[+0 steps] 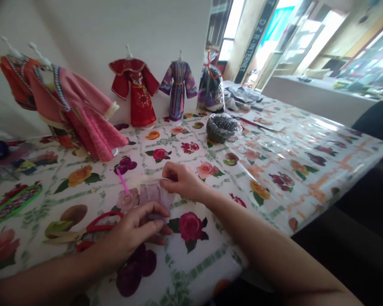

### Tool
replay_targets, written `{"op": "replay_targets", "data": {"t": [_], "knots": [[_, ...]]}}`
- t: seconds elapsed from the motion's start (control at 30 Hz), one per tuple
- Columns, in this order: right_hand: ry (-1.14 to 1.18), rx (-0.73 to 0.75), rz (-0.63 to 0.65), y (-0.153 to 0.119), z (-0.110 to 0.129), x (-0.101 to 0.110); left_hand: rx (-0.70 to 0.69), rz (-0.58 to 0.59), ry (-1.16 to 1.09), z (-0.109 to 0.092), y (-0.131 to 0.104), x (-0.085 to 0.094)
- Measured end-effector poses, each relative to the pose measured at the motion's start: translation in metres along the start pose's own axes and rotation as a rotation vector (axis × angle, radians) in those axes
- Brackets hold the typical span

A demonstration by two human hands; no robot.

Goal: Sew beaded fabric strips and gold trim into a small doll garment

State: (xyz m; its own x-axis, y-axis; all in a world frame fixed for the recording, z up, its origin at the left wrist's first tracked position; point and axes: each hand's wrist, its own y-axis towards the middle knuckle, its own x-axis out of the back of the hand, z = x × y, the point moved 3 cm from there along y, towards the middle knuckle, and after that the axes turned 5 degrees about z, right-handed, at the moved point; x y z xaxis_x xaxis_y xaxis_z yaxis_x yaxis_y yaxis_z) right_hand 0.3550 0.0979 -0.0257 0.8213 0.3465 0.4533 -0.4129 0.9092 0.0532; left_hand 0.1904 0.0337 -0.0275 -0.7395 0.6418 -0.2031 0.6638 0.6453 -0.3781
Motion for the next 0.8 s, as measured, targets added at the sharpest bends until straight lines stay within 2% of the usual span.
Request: {"op": "replay_targets", "data": {"t": [0.13,0.27,0.4,0.5,0.63,0.7,0.8], "knots": [[0.112,-0.01,-0.029,0.0,-0.003,0.008,-0.015,0.015,0.066,-0.006,-0.006,-0.003],[0.112,0.031,-0.07,-0.002,0.004,0.011,-0.113,-0.006,0.104,-0.019,-0.008,-0.001],[0.021,0.077,-0.12,-0.008,0.023,0.007,-0.161,-0.127,-0.082,-0.033,-0.006,0.01],[-0.218,0.16,-0.162,-0.018,0.047,0.001,-0.216,-0.123,-0.255,-0.04,-0.002,0.017],[-0.477,0.307,-0.008,-0.029,0.075,-0.012,-0.231,-0.075,-0.371,-0.043,0.0,0.02],[-0.533,0.339,0.076,-0.032,0.083,-0.015,-0.219,-0.079,-0.346,-0.044,0.001,0.023],[-0.561,0.365,0.117,-0.035,0.092,-0.016,-0.211,-0.109,-0.283,-0.044,0.004,0.03]]}}
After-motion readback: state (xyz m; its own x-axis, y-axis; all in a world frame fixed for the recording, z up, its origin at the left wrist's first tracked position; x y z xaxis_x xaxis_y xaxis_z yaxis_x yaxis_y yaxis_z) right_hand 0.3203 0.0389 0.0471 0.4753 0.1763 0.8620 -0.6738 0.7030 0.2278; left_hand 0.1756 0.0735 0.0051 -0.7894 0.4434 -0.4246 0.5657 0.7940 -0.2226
